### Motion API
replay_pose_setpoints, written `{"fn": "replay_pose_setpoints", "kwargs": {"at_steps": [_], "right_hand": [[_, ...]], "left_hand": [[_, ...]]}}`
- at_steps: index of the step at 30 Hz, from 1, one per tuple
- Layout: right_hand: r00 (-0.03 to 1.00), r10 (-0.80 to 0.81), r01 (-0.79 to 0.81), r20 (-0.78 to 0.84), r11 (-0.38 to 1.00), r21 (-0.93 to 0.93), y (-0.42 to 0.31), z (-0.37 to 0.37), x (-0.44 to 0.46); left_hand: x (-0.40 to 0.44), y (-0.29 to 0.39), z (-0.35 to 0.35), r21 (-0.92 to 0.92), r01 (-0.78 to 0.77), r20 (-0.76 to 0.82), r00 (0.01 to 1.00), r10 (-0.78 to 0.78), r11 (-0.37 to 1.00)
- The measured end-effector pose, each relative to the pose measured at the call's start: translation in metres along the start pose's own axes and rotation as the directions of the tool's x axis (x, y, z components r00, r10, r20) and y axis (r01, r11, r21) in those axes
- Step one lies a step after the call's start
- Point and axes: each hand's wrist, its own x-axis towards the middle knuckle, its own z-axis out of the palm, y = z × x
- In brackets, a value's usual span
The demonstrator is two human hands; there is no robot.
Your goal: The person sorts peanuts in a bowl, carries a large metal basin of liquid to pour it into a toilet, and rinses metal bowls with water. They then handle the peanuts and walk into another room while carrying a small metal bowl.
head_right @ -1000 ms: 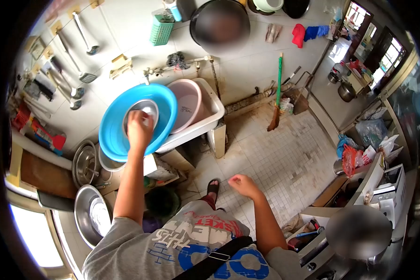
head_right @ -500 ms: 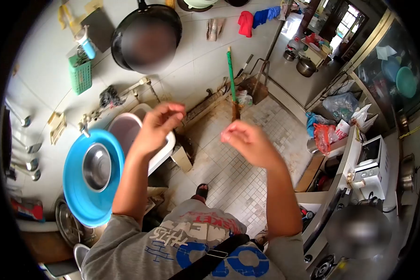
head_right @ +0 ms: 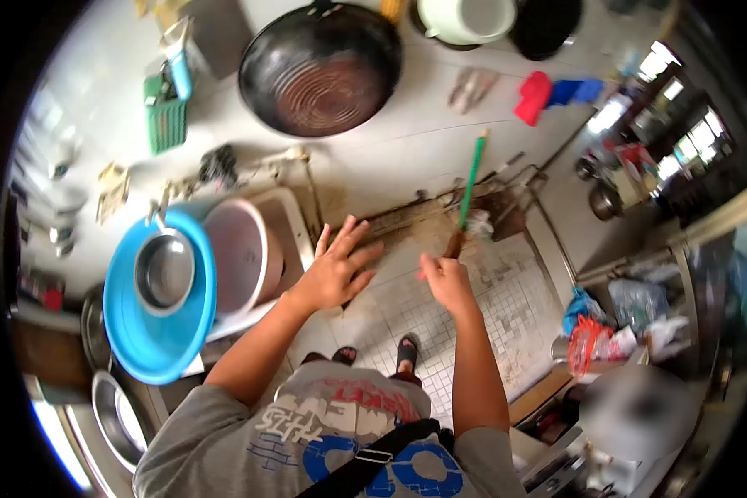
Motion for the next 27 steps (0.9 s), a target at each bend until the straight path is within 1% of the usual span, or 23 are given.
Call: {"fn": "replay_pose_setpoints", "kwargs": {"at_steps": [1, 2, 3, 4, 5, 6, 7, 9, 11, 13, 14, 17, 18, 19, 21, 22, 23, 25, 26, 27], "right_hand": [[0.994, -0.071, 0.08, 0.08, 0.99, -0.115, 0.008, 0.004, -0.005], [0.975, -0.155, 0.189, 0.162, 0.958, -0.217, 0.012, 0.003, -0.003], [0.934, -0.253, 0.325, 0.251, 0.894, -0.307, 0.012, 0.002, 0.008], [0.917, -0.237, 0.339, 0.322, 0.888, -0.312, 0.01, 0.002, 0.015], [0.892, -0.22, 0.358, 0.396, 0.878, -0.319, 0.008, 0.0, 0.018], [0.86, -0.2, 0.378, 0.47, 0.867, -0.324, 0.004, 0.003, 0.023], [0.825, -0.229, 0.407, 0.517, 0.876, -0.26, -0.001, 0.007, 0.027], [0.75, -0.274, 0.433, 0.601, 0.891, -0.135, -0.013, 0.02, 0.031], [0.67, -0.31, 0.502, 0.674, 0.859, -0.104, -0.024, 0.045, 0.032], [0.57, -0.333, 0.573, 0.751, 0.817, -0.072, -0.032, 0.077, 0.022], [0.496, -0.351, 0.61, 0.794, 0.792, -0.03, -0.036, 0.095, 0.013], [0.268, -0.339, 0.669, 0.902, 0.739, 0.079, -0.057, 0.142, -0.033], [0.192, -0.331, 0.692, 0.924, 0.713, 0.111, -0.062, 0.157, -0.05], [0.097, -0.31, 0.715, 0.946, 0.683, 0.15, -0.071, 0.17, -0.067], [-0.023, -0.225, 0.742, 0.974, 0.649, 0.168, -0.079, 0.194, -0.103], [-0.076, -0.173, 0.75, 0.982, 0.64, 0.171, -0.083, 0.204, -0.122], [-0.144, -0.154, 0.738, 0.978, 0.641, 0.21, -0.081, 0.217, -0.134], [-0.206, -0.112, 0.771, 0.972, 0.594, 0.232, -0.086, 0.241, -0.164], [-0.21, -0.094, 0.79, 0.973, 0.571, 0.225, -0.091, 0.252, -0.182], [-0.211, -0.075, 0.808, 0.975, 0.547, 0.217, -0.098, 0.261, -0.204]], "left_hand": [[-0.016, 0.008, -0.007, 0.09, -0.022, 0.079, 0.997, 0.015, 0.996], [-0.037, 0.003, 0.006, 0.079, 0.066, 0.184, 0.98, -0.079, 0.995], [-0.056, -0.007, 0.027, 0.079, 0.159, 0.265, 0.948, -0.175, 0.984], [-0.075, -0.006, 0.038, 0.11, 0.322, 0.338, 0.877, -0.34, 0.94], [-0.092, 0.004, 0.043, 0.141, 0.481, 0.401, 0.772, -0.494, 0.866], [-0.103, 0.019, 0.04, 0.224, 0.553, 0.419, 0.689, -0.592, 0.802], [-0.114, 0.035, 0.038, 0.305, 0.614, 0.431, 0.592, -0.681, 0.728], [-0.144, 0.06, 0.043, 0.189, 0.778, 0.332, 0.523, -0.785, 0.599], [-0.173, 0.087, 0.051, 0.088, 0.895, 0.226, 0.409, -0.884, 0.437], [-0.197, 0.12, 0.051, 0.126, 0.946, 0.183, 0.274, -0.944, 0.299], [-0.209, 0.134, 0.047, 0.146, 0.961, 0.158, 0.21, -0.965, 0.233], [-0.259, 0.181, 0.047, -0.068, 0.995, 0.016, 0.081, -0.997, 0.079], [-0.278, 0.195, 0.05, -0.082, 0.996, -0.041, 0.026, -0.999, 0.029], [-0.296, 0.209, 0.052, -0.091, 0.995, -0.068, -0.056, -0.996, -0.05], [-0.335, 0.24, 0.061, -0.109, 0.976, -0.115, -0.203, -0.972, -0.191], [-0.353, 0.259, 0.066, -0.174, 0.954, -0.151, -0.27, -0.951, -0.244], [-0.37, 0.274, 0.072, -0.2, 0.934, -0.145, -0.328, -0.933, -0.297], [-0.407, 0.304, 0.088, -0.247, 0.886, -0.122, -0.431, -0.894, -0.393], [-0.425, 0.317, 0.099, -0.266, 0.869, -0.117, -0.459, -0.88, -0.418], [-0.441, 0.329, 0.106, -0.277, 0.846, -0.076, -0.492, -0.867, -0.455]]}}
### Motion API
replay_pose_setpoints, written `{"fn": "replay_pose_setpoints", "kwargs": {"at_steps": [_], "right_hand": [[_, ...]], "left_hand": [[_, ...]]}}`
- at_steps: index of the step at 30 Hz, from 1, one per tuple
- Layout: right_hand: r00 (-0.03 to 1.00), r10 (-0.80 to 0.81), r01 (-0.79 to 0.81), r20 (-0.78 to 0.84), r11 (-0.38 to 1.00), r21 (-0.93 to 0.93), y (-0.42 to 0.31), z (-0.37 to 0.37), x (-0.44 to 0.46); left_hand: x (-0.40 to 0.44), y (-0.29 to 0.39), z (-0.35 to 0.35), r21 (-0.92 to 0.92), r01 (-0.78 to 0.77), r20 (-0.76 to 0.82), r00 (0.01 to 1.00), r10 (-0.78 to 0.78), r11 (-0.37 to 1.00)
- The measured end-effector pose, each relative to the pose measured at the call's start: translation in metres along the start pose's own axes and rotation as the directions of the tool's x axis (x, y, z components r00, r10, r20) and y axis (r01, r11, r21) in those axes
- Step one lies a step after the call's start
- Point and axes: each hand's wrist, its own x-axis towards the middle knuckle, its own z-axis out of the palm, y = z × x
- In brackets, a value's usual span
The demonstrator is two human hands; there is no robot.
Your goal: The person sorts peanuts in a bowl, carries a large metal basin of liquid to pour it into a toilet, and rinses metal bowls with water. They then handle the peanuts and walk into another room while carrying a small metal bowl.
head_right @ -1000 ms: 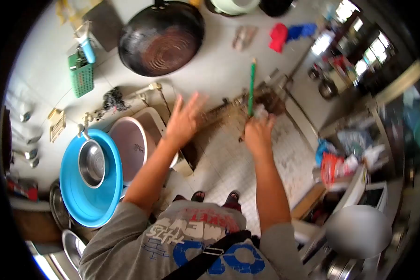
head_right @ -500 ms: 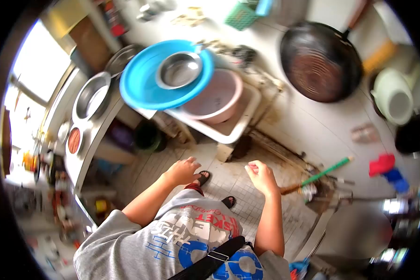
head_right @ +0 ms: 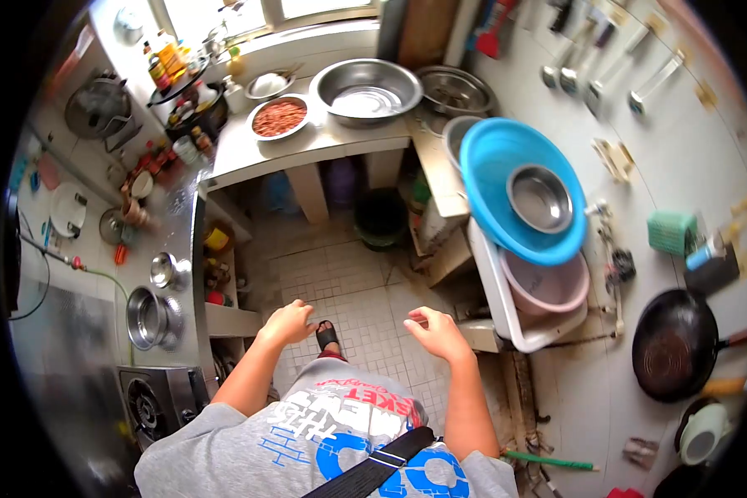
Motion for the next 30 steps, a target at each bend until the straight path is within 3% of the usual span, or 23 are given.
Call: {"fn": "replay_pose_setpoints", "kwargs": {"at_steps": [3, 6, 9, 12, 14, 18, 20, 24, 28, 30], "right_hand": [[0.998, -0.004, 0.007, 0.062, 0.999, -0.043, -0.047, 0.025, 0.05], [0.989, -0.049, 0.058, 0.136, 0.996, -0.061, -0.089, 0.051, 0.105], [0.977, -0.028, 0.056, 0.212, 0.99, -0.129, -0.141, 0.072, 0.159], [0.94, -0.123, 0.106, 0.317, 0.992, 0.07, -0.162, 0.098, 0.224], [0.935, -0.073, -0.014, 0.348, 0.97, 0.242, -0.192, 0.106, 0.259], [0.95, -0.031, -0.173, 0.311, 0.777, 0.605, -0.217, 0.125, 0.362], [0.957, -0.025, -0.21, 0.289, 0.628, 0.75, -0.221, 0.132, 0.419], [0.96, 0.133, -0.279, 0.246, 0.408, 0.869, -0.228, 0.14, 0.537], [0.939, 0.288, -0.297, 0.19, 0.395, 0.869, -0.235, 0.146, 0.626], [0.925, 0.319, -0.338, 0.206, 0.444, 0.83, -0.244, 0.147, 0.654]], "left_hand": [[-0.004, -0.055, -0.009, -0.018, 0.11, 0.101, 0.989, -0.108, 0.994], [0.004, -0.104, -0.031, -0.038, 0.119, 0.124, 0.986, -0.113, 0.992], [0.01, -0.146, -0.067, -0.084, 0.143, 0.01, 0.99, -0.143, 0.986], [0.006, -0.181, -0.102, -0.208, 0.087, -0.24, 0.961, -0.137, 0.974], [0.0, -0.202, -0.119, -0.239, 0.164, -0.281, 0.932, -0.23, 0.957], [-0.022, -0.24, -0.117, -0.376, 0.321, -0.296, 0.847, -0.441, 0.869], [-0.032, -0.259, -0.098, -0.438, 0.439, -0.203, 0.802, -0.562, 0.785], [-0.051, -0.284, -0.069, -0.483, 0.62, -0.029, 0.695, -0.719, 0.618], [-0.035, -0.288, -0.095, -0.5, 0.724, 0.04, 0.568, -0.822, 0.475], [-0.012, -0.288, -0.123, -0.593, 0.639, -0.057, 0.573, -0.817, 0.49]]}}
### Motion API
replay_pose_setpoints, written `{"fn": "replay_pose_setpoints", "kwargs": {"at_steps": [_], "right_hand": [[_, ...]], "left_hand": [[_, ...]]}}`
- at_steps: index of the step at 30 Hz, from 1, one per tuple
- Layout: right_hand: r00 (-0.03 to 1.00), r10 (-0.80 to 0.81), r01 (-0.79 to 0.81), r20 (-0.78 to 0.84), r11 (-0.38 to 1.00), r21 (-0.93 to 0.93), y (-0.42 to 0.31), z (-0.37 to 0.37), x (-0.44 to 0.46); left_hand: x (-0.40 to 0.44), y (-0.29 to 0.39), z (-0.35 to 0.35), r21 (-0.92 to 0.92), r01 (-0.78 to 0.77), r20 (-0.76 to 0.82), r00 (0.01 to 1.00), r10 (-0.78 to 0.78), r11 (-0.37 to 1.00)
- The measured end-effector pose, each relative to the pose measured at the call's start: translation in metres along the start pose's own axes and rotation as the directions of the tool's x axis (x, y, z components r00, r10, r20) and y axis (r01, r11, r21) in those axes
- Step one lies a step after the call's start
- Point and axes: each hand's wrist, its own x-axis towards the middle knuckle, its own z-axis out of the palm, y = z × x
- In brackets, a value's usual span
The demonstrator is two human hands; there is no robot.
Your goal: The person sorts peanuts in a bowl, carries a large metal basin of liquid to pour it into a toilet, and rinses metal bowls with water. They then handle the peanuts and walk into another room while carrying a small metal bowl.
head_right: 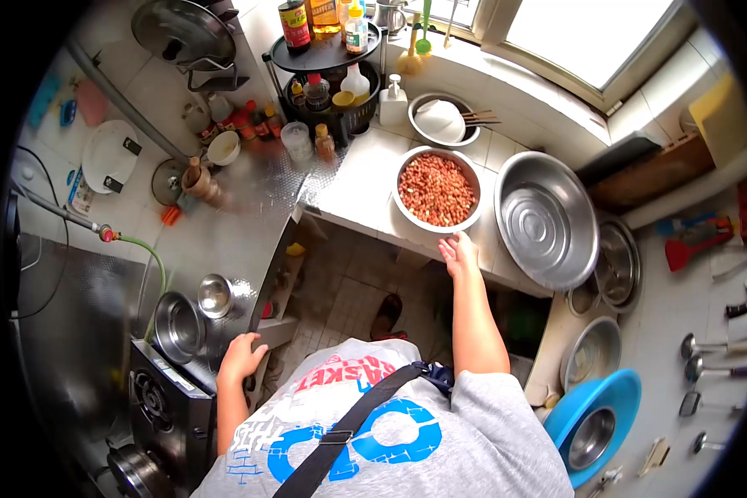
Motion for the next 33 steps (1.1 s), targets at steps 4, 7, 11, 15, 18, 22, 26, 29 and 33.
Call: {"fn": "replay_pose_setpoints", "kwargs": {"at_steps": [4, 7, 11, 15, 18, 22, 26, 29, 33], "right_hand": [[1.0, -0.022, 0.021, -0.019, 0.998, -0.054, 0.001, 0.012, 0.038], [0.993, -0.102, 0.096, -0.064, 0.991, -0.093, 0.01, 0.013, 0.054], [0.95, -0.286, 0.256, -0.126, 0.944, -0.21, 0.021, 0.013, 0.065], [0.92, -0.39, 0.38, -0.038, 0.912, -0.151, 0.012, 0.002, 0.055], [0.925, -0.374, 0.379, 0.061, 0.907, -0.182, 0.008, 0.003, 0.032], [0.942, -0.301, 0.331, 0.151, 0.912, -0.244, 0.01, 0.039, -0.014], [0.921, -0.285, 0.376, 0.266, 0.83, -0.411, 0.033, 0.066, -0.008], [0.925, -0.203, 0.326, 0.32, 0.858, -0.397, 0.045, 0.103, -0.033], [0.92, -0.174, 0.297, 0.352, 0.893, -0.337, 0.076, 0.15, -0.052]], "left_hand": [[0.029, 0.049, -0.011, -0.117, -0.063, -0.083, 0.995, 0.053, 0.991], [0.041, 0.07, -0.013, -0.095, -0.061, -0.105, 0.993, 0.051, 0.994], [0.053, 0.072, -0.013, -0.052, -0.047, -0.055, 0.998, 0.044, 0.998], [0.068, 0.076, -0.022, -0.032, -0.081, -0.049, 0.996, 0.079, 0.996], [0.084, 0.083, -0.031, -0.01, -0.097, -0.047, 0.994, 0.097, 0.995], [0.108, 0.092, -0.033, -0.013, -0.17, 0.013, 0.985, 0.17, 0.985], [0.116, 0.091, -0.046, -0.063, -0.237, -0.051, 0.971, 0.234, 0.969], [0.112, 0.076, -0.051, -0.033, -0.186, -0.036, 0.982, 0.185, 0.982], [0.1, 0.034, -0.049, -0.114, -0.149, -0.075, 0.987, 0.141, 0.982]]}}
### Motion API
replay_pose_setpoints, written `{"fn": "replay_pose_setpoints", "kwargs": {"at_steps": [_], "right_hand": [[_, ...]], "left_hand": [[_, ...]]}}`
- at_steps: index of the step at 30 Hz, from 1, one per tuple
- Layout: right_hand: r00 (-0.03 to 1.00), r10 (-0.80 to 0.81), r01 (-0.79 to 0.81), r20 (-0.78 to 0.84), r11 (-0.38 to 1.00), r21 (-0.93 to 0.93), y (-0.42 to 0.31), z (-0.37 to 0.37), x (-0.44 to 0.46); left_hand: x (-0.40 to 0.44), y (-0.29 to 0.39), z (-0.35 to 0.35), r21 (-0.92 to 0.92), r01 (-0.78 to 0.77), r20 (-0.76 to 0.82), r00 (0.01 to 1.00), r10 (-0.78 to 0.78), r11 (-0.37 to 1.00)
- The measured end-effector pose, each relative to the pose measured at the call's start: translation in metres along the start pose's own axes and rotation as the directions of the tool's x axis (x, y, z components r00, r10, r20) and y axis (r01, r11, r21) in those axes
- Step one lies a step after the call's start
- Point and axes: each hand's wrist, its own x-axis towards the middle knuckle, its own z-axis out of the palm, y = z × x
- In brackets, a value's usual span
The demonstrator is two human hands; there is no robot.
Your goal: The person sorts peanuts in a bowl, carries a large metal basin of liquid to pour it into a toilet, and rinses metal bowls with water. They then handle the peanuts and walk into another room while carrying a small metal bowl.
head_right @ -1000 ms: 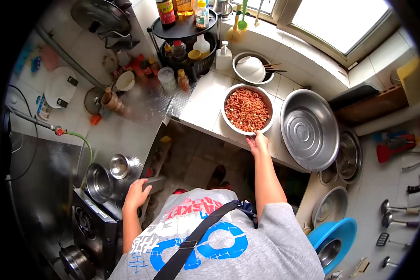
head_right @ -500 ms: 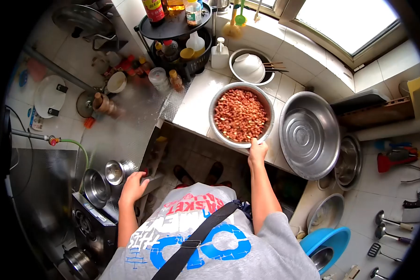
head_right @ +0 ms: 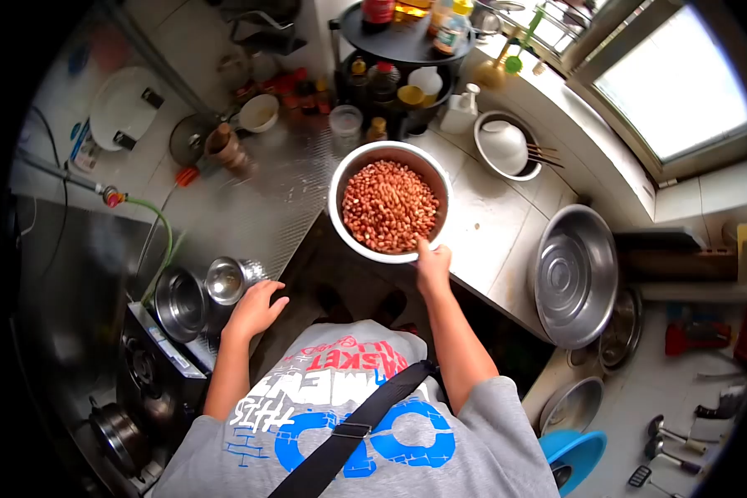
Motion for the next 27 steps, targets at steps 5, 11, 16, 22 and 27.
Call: {"fn": "replay_pose_setpoints", "kwargs": {"at_steps": [5, 11, 16, 22, 27], "right_hand": [[0.992, 0.009, -0.003, 0.128, 0.999, -0.053, 0.014, 0.049, 0.014], [0.963, 0.076, -0.025, 0.259, 0.98, -0.197, 0.027, 0.12, 0.017], [0.943, 0.088, 0.003, 0.321, 0.963, -0.27, 0.048, 0.167, 0.029], [0.912, 0.147, -0.018, 0.383, 0.947, -0.32, 0.086, 0.213, 0.057], [0.925, 0.148, 0.04, 0.349, 0.878, -0.477, 0.091, 0.237, 0.056]], "left_hand": [[-0.023, -0.038, -0.015, -0.004, 0.042, -0.04, 0.998, -0.042, 0.999], [-0.049, -0.062, -0.035, -0.129, 0.096, -0.106, 0.988, -0.11, 0.987], [-0.062, -0.076, -0.047, -0.209, 0.098, -0.191, 0.972, -0.139, 0.973], [-0.065, -0.101, -0.054, -0.262, 0.032, -0.324, 0.938, -0.119, 0.965], [-0.068, -0.112, -0.059, -0.277, 0.051, -0.327, 0.934, -0.144, 0.959]]}}
